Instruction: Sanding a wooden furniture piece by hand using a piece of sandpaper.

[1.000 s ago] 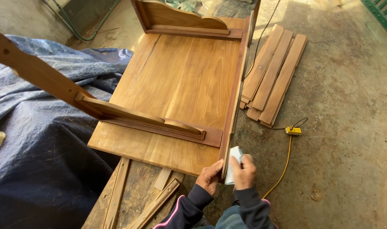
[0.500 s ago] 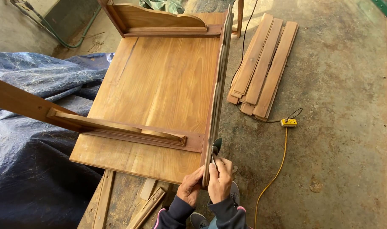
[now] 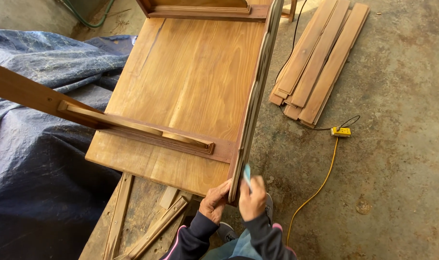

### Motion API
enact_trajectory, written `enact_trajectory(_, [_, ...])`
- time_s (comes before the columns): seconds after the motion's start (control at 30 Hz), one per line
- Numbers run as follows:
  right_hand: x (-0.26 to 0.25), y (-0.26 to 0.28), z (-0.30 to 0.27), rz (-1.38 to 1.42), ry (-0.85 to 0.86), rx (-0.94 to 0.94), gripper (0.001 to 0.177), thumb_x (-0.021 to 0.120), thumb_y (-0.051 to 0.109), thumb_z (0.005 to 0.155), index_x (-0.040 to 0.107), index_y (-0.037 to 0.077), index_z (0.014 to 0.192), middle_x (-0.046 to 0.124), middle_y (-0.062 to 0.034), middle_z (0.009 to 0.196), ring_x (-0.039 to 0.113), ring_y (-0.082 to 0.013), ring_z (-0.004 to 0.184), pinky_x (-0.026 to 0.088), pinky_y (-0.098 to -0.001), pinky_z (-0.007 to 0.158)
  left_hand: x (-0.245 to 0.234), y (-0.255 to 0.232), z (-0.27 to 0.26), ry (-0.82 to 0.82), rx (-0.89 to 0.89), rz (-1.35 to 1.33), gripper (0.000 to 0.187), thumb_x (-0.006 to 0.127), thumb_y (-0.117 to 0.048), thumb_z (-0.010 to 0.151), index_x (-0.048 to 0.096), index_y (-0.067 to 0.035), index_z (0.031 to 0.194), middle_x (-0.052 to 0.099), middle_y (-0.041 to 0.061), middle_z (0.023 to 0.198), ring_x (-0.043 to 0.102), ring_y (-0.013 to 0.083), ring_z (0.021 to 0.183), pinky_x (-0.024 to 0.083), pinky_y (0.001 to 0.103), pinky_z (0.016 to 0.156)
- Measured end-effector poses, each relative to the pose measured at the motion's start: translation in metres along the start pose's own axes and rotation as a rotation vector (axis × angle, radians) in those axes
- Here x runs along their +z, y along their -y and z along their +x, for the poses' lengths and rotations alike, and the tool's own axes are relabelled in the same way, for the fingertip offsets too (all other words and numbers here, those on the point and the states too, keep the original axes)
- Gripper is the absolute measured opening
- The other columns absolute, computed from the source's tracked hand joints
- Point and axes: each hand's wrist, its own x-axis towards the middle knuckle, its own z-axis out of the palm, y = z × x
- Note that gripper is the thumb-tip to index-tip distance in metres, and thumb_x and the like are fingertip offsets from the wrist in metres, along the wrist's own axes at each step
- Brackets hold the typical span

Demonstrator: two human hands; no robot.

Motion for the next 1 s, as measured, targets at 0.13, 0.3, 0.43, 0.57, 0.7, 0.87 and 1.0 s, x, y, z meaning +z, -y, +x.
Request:
enact_trajectory(0.13, [0.017, -0.030, 0.011, -0.068, -0.087, 0.149, 0.016, 0.058, 0.011, 0.098, 0.064, 0.000, 0.088, 0.058, -0.0070, 0.083, 0.051, -0.0149, 0.059, 0.045, -0.0314, 0.049, -0.002, -0.005, -0.003, 0.024, -0.116, -0.081, 0.068, 0.050, 0.024, 0.082, 0.062, -0.007, 0.142, 0.059, 0.012, 0.151, 0.058, 0.0290, 0.135, 0.050, 0.038, 0.109])
enact_trajectory(0.3, [-0.003, 0.000, -0.032, -0.058, 0.023, 0.298, 0.014, 0.060, 0.010, 0.091, 0.065, 0.000, 0.082, 0.057, -0.0070, 0.080, 0.047, -0.0167, 0.051, 0.040, -0.0339, 0.042, -0.002, -0.008, 0.005, 0.031, -0.055, -0.061, 0.071, 0.048, 0.025, 0.081, 0.060, -0.006, 0.144, 0.058, 0.013, 0.152, 0.057, 0.0293, 0.136, 0.044, 0.037, 0.115])
enact_trajectory(0.43, [0.012, -0.021, -0.017, -0.025, -0.051, 0.146, 0.015, 0.060, 0.010, 0.095, 0.066, 0.000, 0.085, 0.057, -0.0058, 0.081, 0.050, -0.0142, 0.057, 0.042, -0.0311, 0.046, -0.002, -0.009, -0.002, 0.040, -0.050, -0.009, 0.071, 0.048, 0.025, 0.083, 0.059, -0.007, 0.145, 0.058, 0.013, 0.152, 0.057, 0.0279, 0.136, 0.046, 0.036, 0.113])
enact_trajectory(0.57, [0.022, -0.026, -0.010, -0.058, -0.156, 0.187, 0.021, 0.060, 0.012, 0.100, 0.062, 0.000, 0.083, 0.055, -0.0061, 0.081, 0.048, -0.0144, 0.058, 0.042, -0.0305, 0.049, -0.005, -0.008, 0.000, 0.064, -0.036, -0.112, 0.069, 0.043, 0.025, 0.086, 0.056, -0.006, 0.147, 0.056, 0.014, 0.153, 0.059, 0.0285, 0.134, 0.051, 0.035, 0.108])
enact_trajectory(0.7, [0.001, 0.012, -0.052, -0.074, -0.071, 0.153, 0.014, 0.059, 0.011, 0.093, 0.067, 0.000, 0.091, 0.056, -0.0057, 0.080, 0.049, -0.0141, 0.053, 0.042, -0.0309, 0.043, -0.004, -0.013, 0.011, 0.079, 0.016, -0.151, 0.071, 0.040, 0.025, 0.086, 0.055, -0.006, 0.148, 0.056, 0.015, 0.154, 0.060, 0.0288, 0.135, 0.054, 0.034, 0.105])
enact_trajectory(0.87, [0.021, -0.026, -0.017, -0.095, -0.102, 0.188, 0.019, 0.062, 0.015, 0.096, 0.066, 0.001, 0.084, 0.056, -0.0064, 0.079, 0.052, -0.0186, 0.059, 0.043, -0.0353, 0.051, -0.001, 0.006, 0.011, 0.116, 0.117, -0.174, 0.071, 0.039, 0.026, 0.086, 0.053, -0.003, 0.149, 0.054, 0.017, 0.155, 0.059, 0.0284, 0.137, 0.051, 0.036, 0.110])
enact_trajectory(1.0, [0.015, 0.001, -0.030, -0.113, -0.192, 0.093, 0.023, 0.064, 0.018, 0.097, 0.063, -0.001, 0.084, 0.056, -0.0075, 0.083, 0.054, -0.0179, 0.065, 0.043, -0.0346, 0.056, -0.003, -0.006, 0.011, 0.137, 0.096, -0.251, 0.069, 0.038, 0.025, 0.089, 0.053, -0.003, 0.150, 0.058, 0.017, 0.153, 0.063, 0.0265, 0.132, 0.054, 0.035, 0.105])
